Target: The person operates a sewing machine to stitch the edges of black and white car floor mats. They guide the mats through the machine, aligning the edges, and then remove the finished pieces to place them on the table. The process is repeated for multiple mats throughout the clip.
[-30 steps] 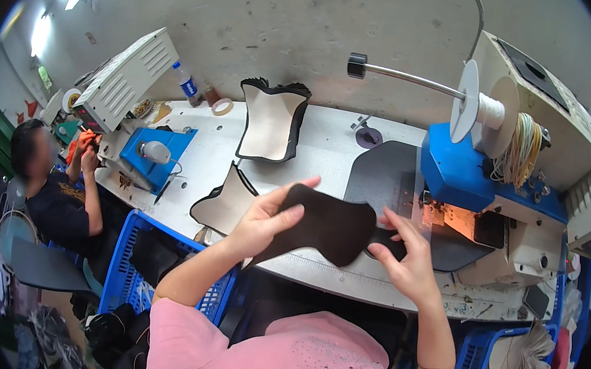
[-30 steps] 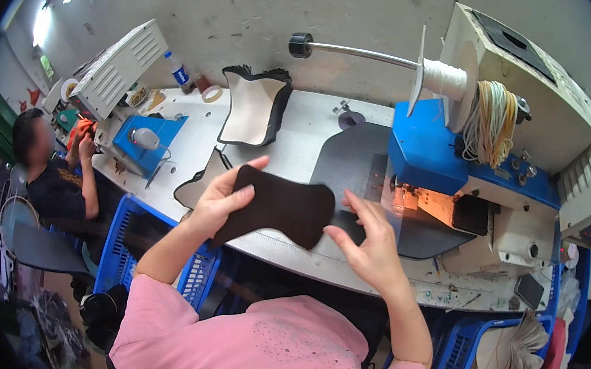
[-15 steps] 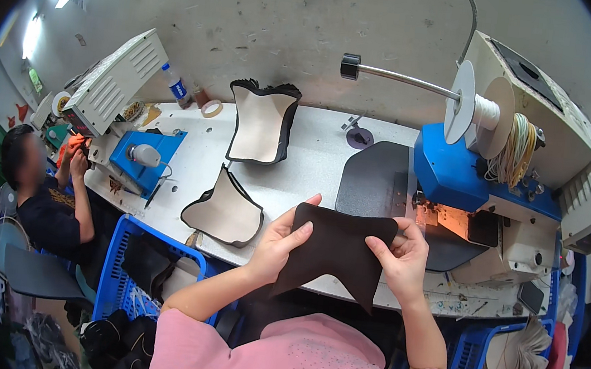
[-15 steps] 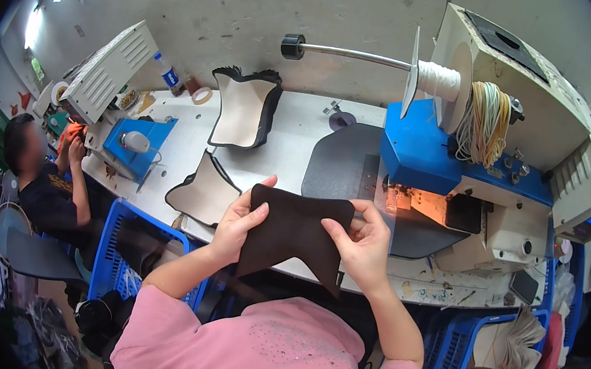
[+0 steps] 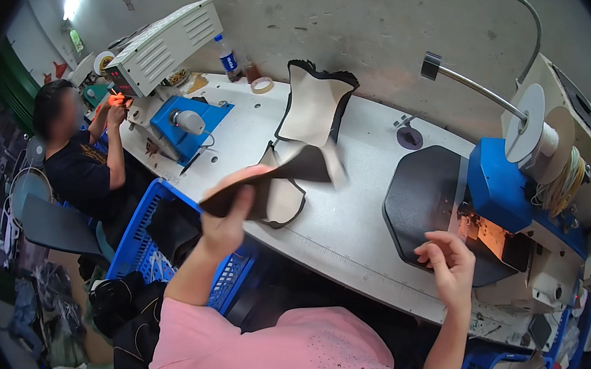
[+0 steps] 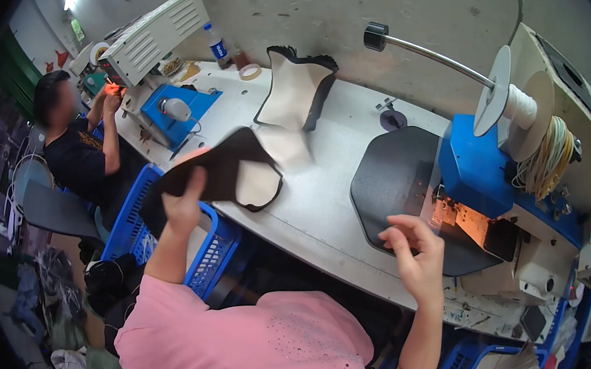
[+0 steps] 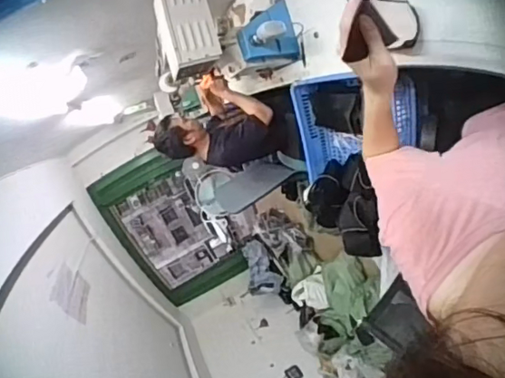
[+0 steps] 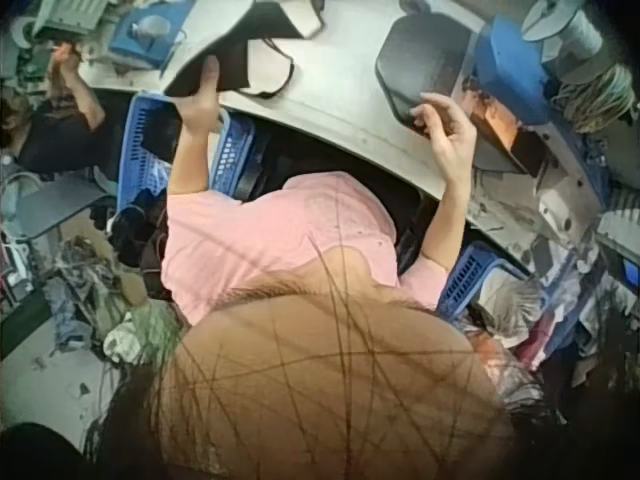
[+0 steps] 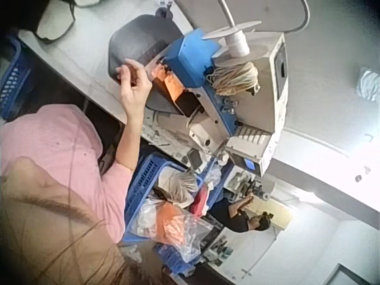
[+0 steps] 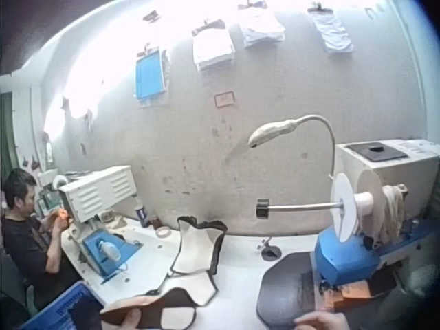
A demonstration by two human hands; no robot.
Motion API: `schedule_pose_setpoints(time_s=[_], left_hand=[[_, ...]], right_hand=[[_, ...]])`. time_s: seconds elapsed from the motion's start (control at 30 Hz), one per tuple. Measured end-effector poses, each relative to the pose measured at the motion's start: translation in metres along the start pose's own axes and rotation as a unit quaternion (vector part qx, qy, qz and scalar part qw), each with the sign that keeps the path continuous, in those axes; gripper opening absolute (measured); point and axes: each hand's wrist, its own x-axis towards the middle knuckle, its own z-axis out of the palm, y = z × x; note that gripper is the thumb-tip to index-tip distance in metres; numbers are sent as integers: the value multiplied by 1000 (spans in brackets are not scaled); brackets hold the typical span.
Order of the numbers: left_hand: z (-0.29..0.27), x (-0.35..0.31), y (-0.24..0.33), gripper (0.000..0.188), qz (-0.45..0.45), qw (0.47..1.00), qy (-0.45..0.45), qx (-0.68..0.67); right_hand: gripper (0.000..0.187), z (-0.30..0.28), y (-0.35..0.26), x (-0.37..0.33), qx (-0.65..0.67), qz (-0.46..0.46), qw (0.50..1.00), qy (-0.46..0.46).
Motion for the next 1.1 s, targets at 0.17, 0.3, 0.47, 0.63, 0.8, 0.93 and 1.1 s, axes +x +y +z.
schedule_pose_setpoints(time_s=[0.17,0.3,0.47,0.63,0.8,0.93,1.1], left_hand=[[-21,-10,-57,41,184,929,-83,311],[-23,-61,-147,35,-17,891,-286,352],[-9,-55,-142,43,-190,825,-353,397],[40,3,-145,22,-32,944,-159,288],[75,53,-191,19,96,909,-129,385],[74,76,-216,11,-23,939,-118,323],[51,118,-196,18,-115,990,82,-6]], right_hand=[[11,0,10,2,-1,-3,1000,-3],[10,-2,10,1,-16,-3,1000,-8],[10,-6,11,0,-17,2,1000,-15],[10,-6,14,0,-15,-1,1000,-13],[10,-5,12,-1,-20,-10,1000,-19],[10,-5,8,-1,-36,-9,999,-21],[11,-5,9,0,-15,-15,999,-41]])
